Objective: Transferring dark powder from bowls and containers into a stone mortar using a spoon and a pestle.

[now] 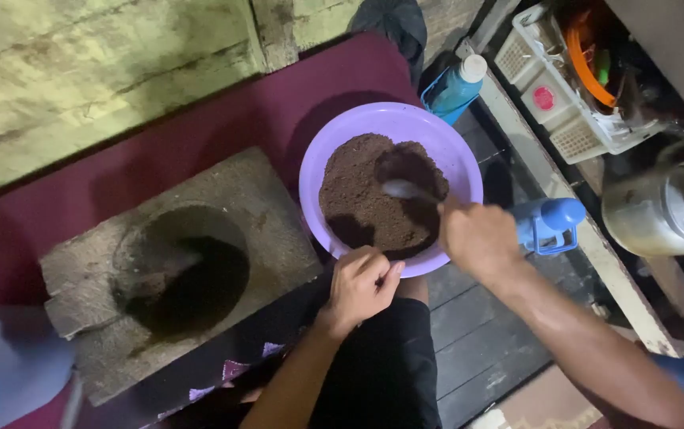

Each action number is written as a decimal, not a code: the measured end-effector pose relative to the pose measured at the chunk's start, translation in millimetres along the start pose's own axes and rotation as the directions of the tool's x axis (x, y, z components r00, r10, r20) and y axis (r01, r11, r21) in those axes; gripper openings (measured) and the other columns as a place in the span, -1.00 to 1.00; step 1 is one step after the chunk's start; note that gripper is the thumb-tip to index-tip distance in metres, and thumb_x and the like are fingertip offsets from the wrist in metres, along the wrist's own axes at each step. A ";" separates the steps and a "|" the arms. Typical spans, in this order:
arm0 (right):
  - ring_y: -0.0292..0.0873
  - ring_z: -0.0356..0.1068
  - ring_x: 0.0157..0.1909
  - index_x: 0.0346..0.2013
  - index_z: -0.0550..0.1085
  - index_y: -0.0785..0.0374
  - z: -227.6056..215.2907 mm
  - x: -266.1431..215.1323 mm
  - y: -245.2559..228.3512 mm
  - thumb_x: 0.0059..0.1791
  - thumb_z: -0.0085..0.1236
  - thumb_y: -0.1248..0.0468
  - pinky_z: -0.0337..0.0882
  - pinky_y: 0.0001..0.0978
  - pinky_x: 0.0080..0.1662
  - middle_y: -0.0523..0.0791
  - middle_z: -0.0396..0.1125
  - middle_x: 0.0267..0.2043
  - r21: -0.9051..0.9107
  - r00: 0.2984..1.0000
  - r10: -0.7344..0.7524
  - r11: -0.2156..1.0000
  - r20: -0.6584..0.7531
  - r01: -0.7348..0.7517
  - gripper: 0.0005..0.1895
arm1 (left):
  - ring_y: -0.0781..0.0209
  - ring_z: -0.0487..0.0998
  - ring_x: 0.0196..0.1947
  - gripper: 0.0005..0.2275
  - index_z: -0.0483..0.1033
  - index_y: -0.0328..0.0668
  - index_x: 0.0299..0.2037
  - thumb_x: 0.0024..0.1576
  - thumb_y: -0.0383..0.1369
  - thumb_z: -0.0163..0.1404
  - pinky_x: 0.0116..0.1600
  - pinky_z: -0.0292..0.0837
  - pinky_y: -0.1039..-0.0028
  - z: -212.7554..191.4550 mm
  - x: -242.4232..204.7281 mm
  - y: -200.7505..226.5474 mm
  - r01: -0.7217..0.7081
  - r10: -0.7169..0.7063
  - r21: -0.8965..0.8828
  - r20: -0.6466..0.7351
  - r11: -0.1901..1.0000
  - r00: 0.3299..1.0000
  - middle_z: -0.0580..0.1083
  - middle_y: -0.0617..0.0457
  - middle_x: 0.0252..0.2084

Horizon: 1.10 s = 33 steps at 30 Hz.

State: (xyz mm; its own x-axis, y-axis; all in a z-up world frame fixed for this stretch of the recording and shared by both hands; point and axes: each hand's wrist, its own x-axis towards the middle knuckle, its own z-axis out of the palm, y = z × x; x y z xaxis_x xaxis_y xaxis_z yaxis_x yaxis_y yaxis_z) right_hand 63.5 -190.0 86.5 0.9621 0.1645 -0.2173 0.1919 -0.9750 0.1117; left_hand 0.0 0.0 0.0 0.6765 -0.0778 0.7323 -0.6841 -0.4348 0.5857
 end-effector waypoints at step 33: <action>0.23 0.51 -0.16 -0.17 0.57 0.40 -135.6 -21.7 -441.1 0.09 0.03 0.23 0.47 0.08 -0.13 0.15 0.51 -0.28 0.479 0.515 -0.810 0.347 -0.280 0.806 -0.73 | 0.10 0.38 -0.23 -0.85 0.47 -0.13 0.01 0.25 -0.45 0.05 -0.20 0.28 0.37 -449.9 -108.6 64.8 0.700 -0.042 0.342 -0.882 0.626 0.469 0.36 0.00 -0.07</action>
State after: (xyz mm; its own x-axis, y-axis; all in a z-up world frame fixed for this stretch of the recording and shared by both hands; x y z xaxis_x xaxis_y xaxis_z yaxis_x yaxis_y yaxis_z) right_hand -15.8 256.8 173.4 0.3943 0.9164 0.0691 0.7494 -0.2771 -0.6014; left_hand -240.5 383.9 114.7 0.1051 0.7733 0.6252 0.1390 -0.6340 0.7608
